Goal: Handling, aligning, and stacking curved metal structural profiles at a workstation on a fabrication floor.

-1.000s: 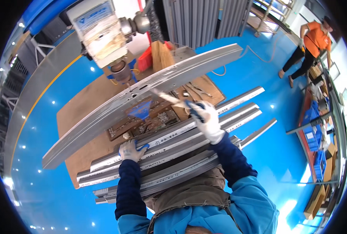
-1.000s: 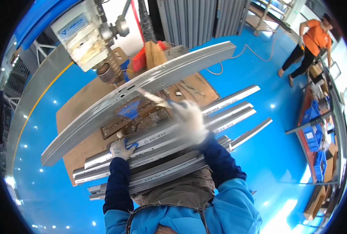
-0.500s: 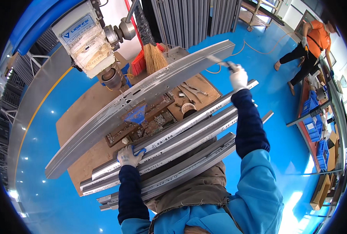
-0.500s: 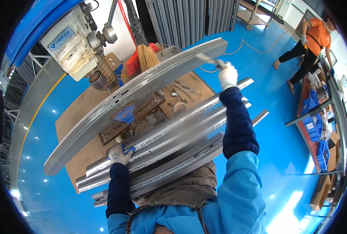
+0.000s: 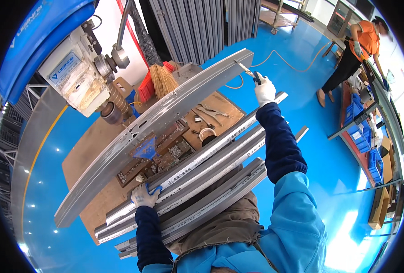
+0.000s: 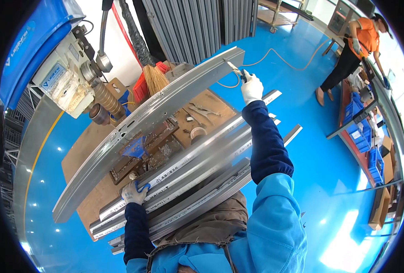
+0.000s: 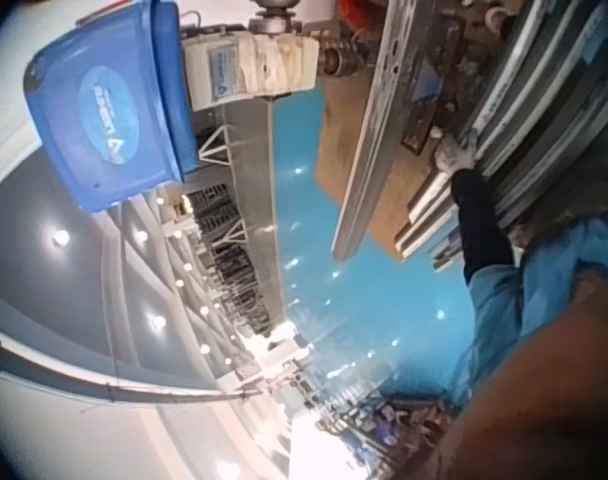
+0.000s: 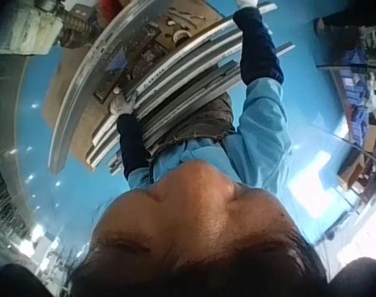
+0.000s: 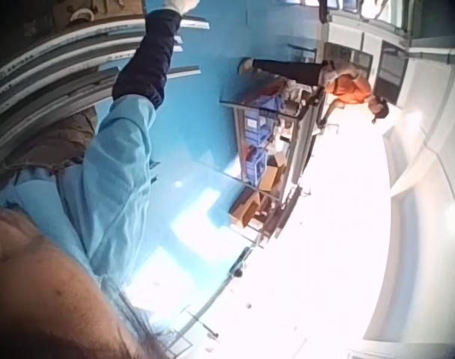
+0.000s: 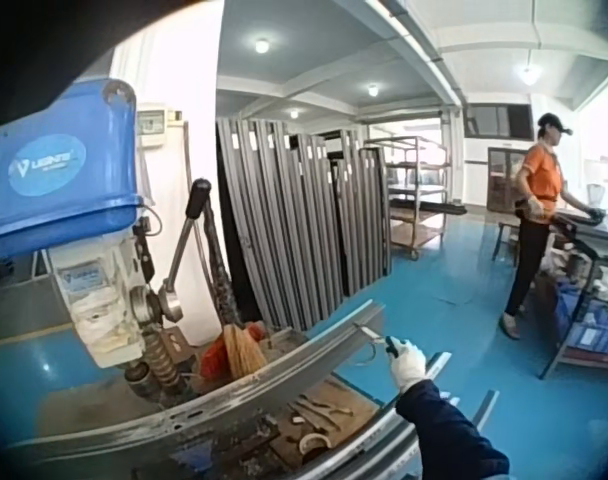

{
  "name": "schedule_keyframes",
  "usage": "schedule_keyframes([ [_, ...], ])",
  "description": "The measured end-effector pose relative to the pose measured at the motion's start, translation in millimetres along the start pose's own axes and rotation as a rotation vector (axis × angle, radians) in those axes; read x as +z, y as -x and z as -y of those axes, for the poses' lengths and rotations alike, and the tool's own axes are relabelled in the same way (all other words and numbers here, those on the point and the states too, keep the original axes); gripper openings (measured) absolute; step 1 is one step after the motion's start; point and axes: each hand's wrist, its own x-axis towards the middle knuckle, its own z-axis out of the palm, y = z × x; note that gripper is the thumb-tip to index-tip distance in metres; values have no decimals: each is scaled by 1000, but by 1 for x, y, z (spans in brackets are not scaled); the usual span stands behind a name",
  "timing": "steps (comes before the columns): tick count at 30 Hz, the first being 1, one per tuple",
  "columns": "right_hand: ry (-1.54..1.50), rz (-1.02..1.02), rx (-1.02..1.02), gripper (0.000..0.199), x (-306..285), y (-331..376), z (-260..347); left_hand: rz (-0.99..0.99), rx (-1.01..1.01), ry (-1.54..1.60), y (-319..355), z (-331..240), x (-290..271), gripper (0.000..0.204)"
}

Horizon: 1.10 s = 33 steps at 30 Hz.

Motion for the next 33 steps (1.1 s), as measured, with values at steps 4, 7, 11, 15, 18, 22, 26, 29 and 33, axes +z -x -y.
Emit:
schedule_keyframes([
  [4,10,41,69,38,-7,-10,-4,13,-11,-5,-1,-5,-7,67],
  [7,23,121,-31,37,-12,0,20,16,-3,-18,0,-2,-4,69],
  [11,38,207,-123,39,-22,16,56,32,-22,-44,-1,-2,2,71],
  [15,-126,286,-257,41,-32,68,93,-2,-32,-16,0,-3,-4,74],
  [18,-610,200,-396,40,-43,107,119,92,-25,-14,-3,-5,-19,73],
  [22,-772,388,-465,49,-78,190,197,117,-44,15,1,0,-21,72],
  [26,-596,322,-692,52,-75,229,263,90,-7,26,2,-1,-19,70],
  [29,-393,398,-819,53,-62,217,276,55,3,49,-2,-8,-18,68],
  [33,-417,279,-577,49,-59,186,217,36,-68,57,7,-2,-16,66],
])
